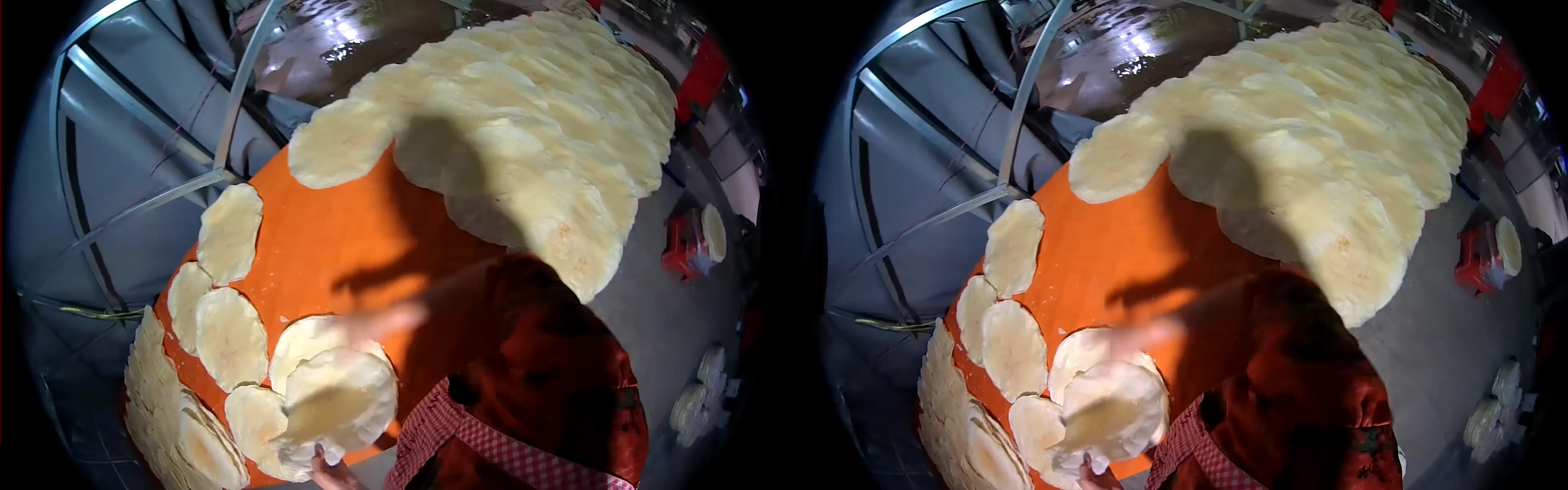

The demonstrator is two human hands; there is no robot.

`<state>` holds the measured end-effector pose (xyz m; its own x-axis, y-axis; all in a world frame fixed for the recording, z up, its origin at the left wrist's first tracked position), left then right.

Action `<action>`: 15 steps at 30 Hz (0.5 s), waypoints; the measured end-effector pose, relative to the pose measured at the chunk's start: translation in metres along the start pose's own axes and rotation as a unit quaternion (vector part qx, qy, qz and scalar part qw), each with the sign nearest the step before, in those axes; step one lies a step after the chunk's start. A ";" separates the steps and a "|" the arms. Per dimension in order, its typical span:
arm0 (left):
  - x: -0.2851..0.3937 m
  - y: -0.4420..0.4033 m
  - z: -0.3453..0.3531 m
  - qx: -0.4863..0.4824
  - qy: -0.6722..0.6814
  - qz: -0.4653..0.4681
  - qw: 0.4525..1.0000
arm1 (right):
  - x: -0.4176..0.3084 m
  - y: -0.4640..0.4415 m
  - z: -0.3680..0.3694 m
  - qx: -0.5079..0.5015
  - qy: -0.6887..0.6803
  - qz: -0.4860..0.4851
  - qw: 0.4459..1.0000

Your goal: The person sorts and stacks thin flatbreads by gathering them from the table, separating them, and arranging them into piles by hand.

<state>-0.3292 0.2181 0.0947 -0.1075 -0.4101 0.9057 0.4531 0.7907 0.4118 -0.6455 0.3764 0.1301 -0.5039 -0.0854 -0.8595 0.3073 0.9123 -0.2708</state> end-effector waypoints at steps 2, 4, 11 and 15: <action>0.027 0.001 0.037 -0.043 0.059 0.047 0.996 | -0.060 0.013 0.111 -0.100 0.038 -0.038 0.994; 0.058 0.001 0.075 -0.026 0.056 0.091 0.994 | -0.076 0.003 0.122 -0.110 -0.014 0.051 0.992; 0.125 0.030 0.150 -0.148 0.009 0.174 0.973 | -0.015 -0.035 -0.141 0.322 -0.078 0.034 0.943; 0.039 -0.013 0.057 -0.061 0.018 0.077 0.995 | 0.122 0.036 -0.283 0.450 -0.029 0.005 0.893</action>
<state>-0.3900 0.2178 0.1309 0.0021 -0.3065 0.9519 0.5660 0.7851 0.2516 -0.9248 0.5125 0.1379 -0.4630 -0.1229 -0.8778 0.8486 0.2245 -0.4790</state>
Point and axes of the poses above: each hand's wrist, its own y-axis away from the middle knuckle, its own z-axis out of the palm, x = y × z, the point moved 9 cm from there along -y, towards the middle knuckle, and after that the axes turned 3 degrees about x, right-handed, at the moved point
